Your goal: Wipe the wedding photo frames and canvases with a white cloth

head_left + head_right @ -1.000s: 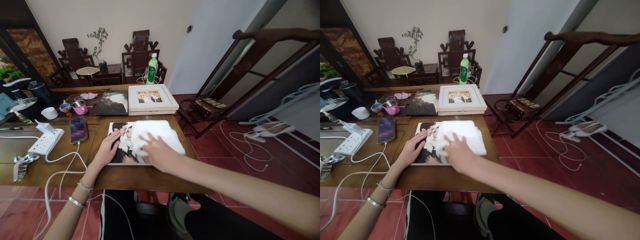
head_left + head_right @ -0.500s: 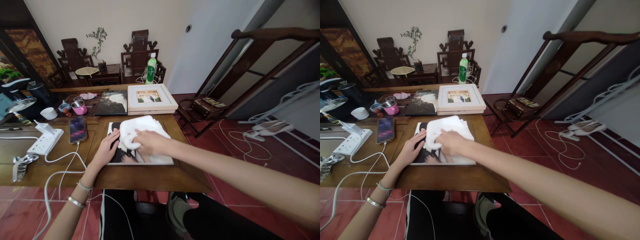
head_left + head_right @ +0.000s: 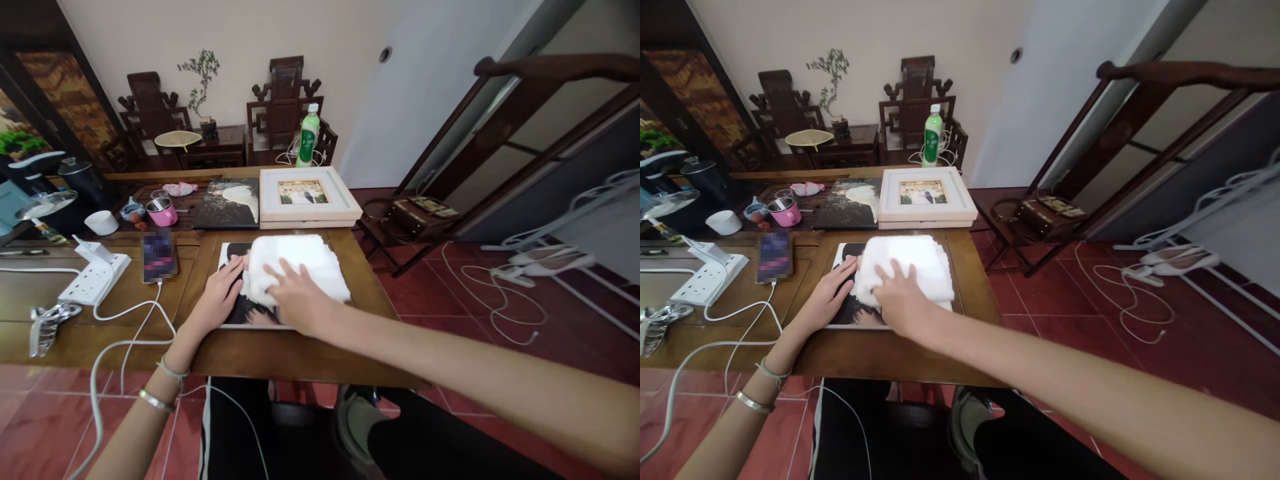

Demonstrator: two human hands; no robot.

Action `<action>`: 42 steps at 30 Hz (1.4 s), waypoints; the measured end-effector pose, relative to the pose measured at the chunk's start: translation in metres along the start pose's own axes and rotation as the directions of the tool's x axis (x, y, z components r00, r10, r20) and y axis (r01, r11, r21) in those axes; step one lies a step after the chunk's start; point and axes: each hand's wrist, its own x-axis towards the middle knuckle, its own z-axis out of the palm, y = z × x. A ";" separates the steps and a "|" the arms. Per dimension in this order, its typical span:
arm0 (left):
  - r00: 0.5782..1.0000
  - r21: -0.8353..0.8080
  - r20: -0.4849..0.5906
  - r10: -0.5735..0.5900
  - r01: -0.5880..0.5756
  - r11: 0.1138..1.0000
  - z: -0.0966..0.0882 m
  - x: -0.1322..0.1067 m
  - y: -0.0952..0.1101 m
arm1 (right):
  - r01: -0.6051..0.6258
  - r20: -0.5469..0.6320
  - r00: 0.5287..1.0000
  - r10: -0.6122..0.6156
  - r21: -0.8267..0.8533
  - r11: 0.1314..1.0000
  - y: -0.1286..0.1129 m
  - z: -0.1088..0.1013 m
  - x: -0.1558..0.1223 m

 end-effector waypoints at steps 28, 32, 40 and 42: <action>0.998 -0.015 -0.049 -0.028 0.027 1.000 0.002 0.001 -0.003 | 0.071 -0.121 0.990 -0.074 -0.029 0.997 0.032 -0.011 0.049; 0.998 -0.025 -0.046 -0.031 0.030 0.999 0.001 0.001 -0.002 | 0.051 -0.103 0.993 -0.062 -0.102 0.993 -0.003 0.005 0.009; 0.998 -0.035 -0.032 -0.061 0.060 0.998 0.000 0.001 0.001 | 0.291 0.091 0.952 -0.291 0.013 0.957 -0.048 0.005 -0.067; 0.998 -0.032 -0.030 -0.061 0.060 0.998 -0.001 0.001 0.001 | 0.283 0.081 0.955 -0.286 0.043 0.958 -0.041 -0.003 -0.064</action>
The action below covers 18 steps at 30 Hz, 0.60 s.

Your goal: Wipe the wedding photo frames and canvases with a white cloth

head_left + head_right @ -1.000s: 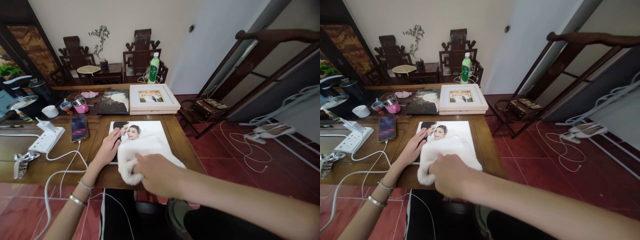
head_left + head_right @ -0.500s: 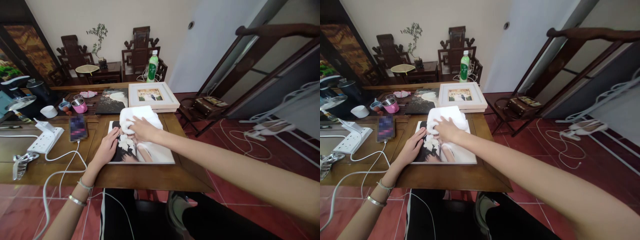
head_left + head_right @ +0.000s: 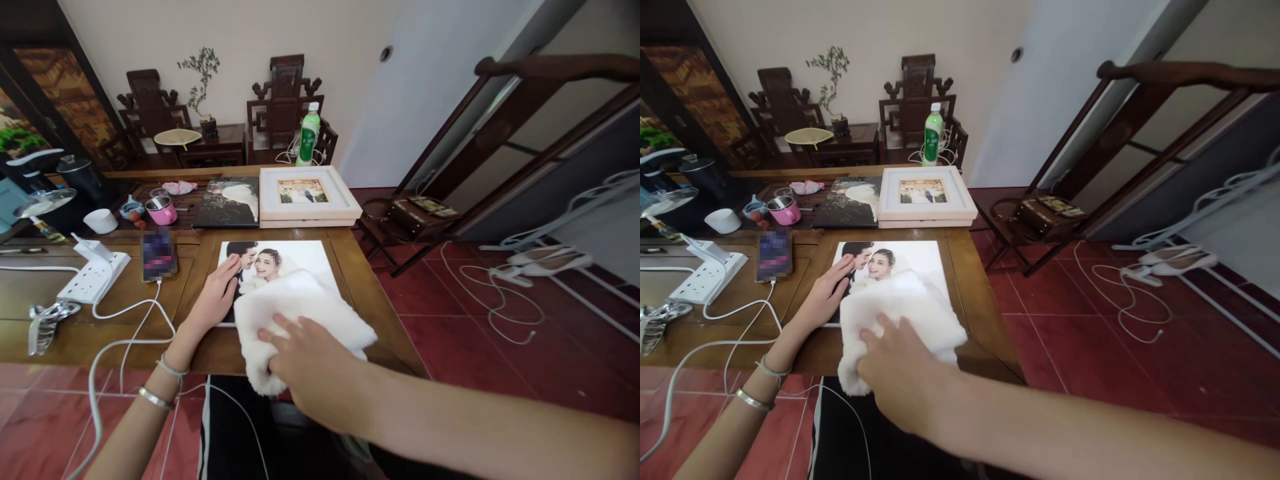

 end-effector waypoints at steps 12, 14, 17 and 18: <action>1.000 -0.015 -0.010 0.006 -0.006 1.000 0.002 0.001 -0.004 | -0.354 -0.238 0.918 0.319 -0.122 0.927 0.107 -0.008 0.061; 0.999 -0.051 -0.031 0.011 -0.012 0.999 0.001 0.000 -0.003 | -0.365 -0.177 0.922 0.344 -0.111 0.924 0.095 -0.007 0.066; 0.994 -0.132 -0.101 0.031 -0.044 0.990 -0.002 -0.003 0.001 | -0.252 -0.142 0.962 0.233 -0.129 0.959 0.067 -0.004 0.063; 0.991 -0.155 -0.127 0.036 -0.056 0.986 -0.003 -0.003 0.002 | -0.179 -0.145 0.977 0.159 -0.144 0.973 0.058 -0.003 0.060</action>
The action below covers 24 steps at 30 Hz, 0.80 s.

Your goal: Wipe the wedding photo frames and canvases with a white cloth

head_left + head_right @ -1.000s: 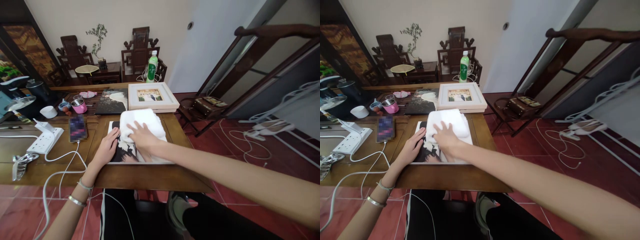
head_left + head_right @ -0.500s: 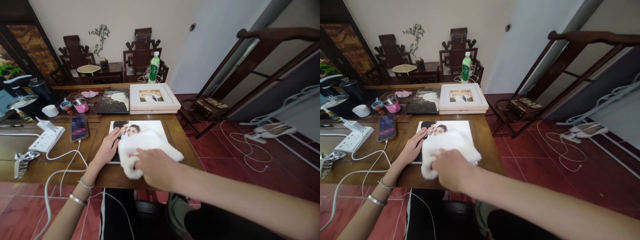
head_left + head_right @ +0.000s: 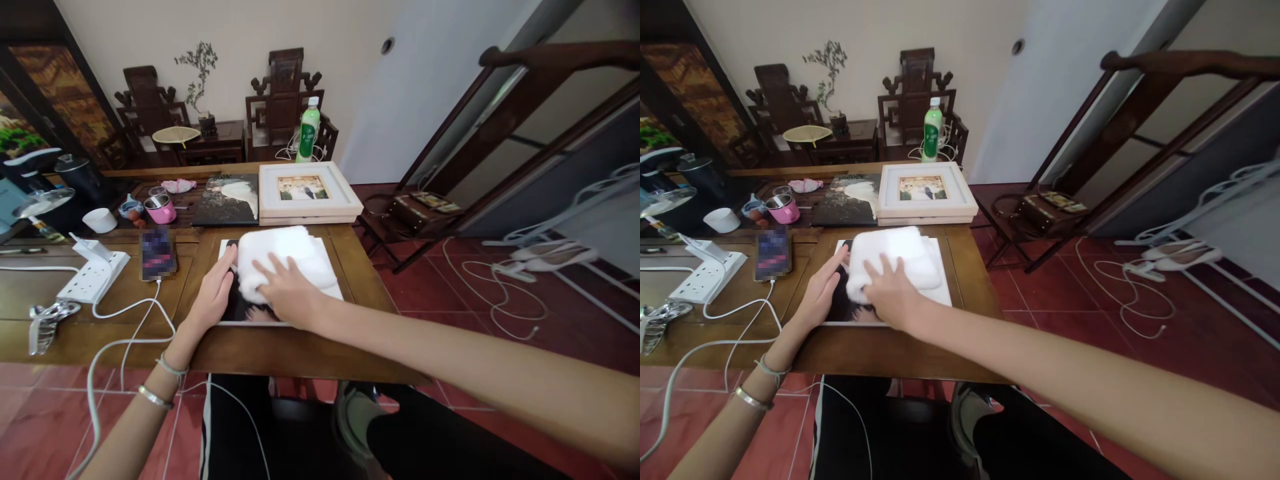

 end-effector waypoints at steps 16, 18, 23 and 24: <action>0.991 0.142 0.122 -0.059 0.042 0.989 0.002 0.004 0.001 | 0.111 0.028 0.991 -0.129 0.353 0.929 0.045 -0.022 -0.031; 0.991 0.167 0.131 -0.035 0.013 0.986 0.003 0.004 -0.001 | 0.067 -0.014 0.998 -0.066 0.339 0.939 0.057 -0.030 -0.015; 0.994 0.183 0.108 0.002 -0.021 0.983 0.004 0.004 -0.003 | 0.085 -0.013 0.996 -0.085 0.275 0.958 0.052 -0.049 0.040; 0.995 0.186 0.102 0.007 -0.026 0.982 0.004 0.004 -0.002 | 0.104 -0.014 0.994 -0.104 0.267 0.958 0.047 -0.052 0.051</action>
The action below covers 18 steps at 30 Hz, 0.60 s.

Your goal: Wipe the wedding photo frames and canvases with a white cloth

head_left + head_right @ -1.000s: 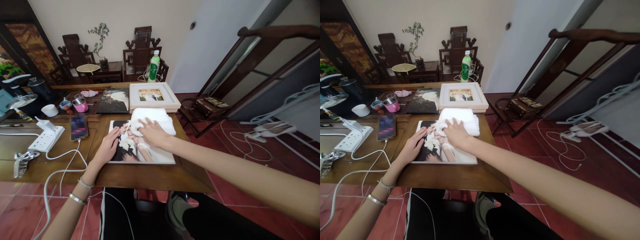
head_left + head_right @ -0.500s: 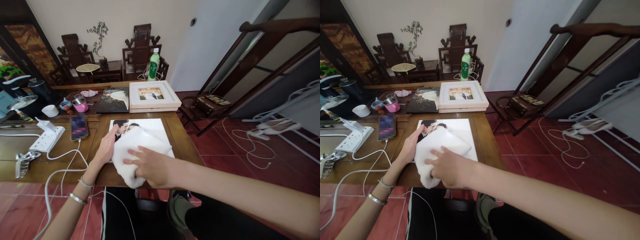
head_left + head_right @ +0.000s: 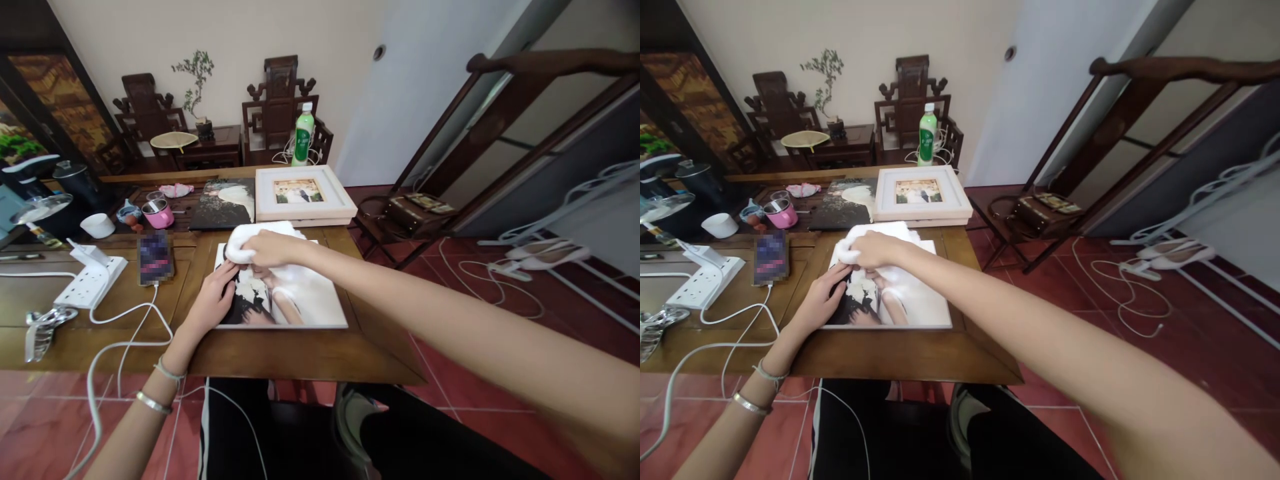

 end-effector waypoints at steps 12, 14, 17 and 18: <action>1.000 -0.002 0.006 0.004 -0.004 1.000 -0.001 -0.001 -0.001 | -0.021 -0.004 1.000 0.021 -0.020 1.000 0.019 0.002 -0.007; 1.000 0.003 0.015 -0.002 0.002 1.000 0.000 -0.001 -0.001 | -0.061 -0.032 0.998 0.061 -0.016 0.998 0.038 0.006 -0.026; 1.000 0.012 0.020 -0.010 0.009 1.000 -0.001 -0.002 0.000 | -0.127 -0.081 0.989 0.126 -0.003 0.992 0.066 0.014 -0.051; 1.000 0.012 0.018 -0.013 0.012 1.000 -0.001 -0.002 0.000 | -0.147 -0.097 0.985 0.146 0.001 0.989 0.073 0.017 -0.058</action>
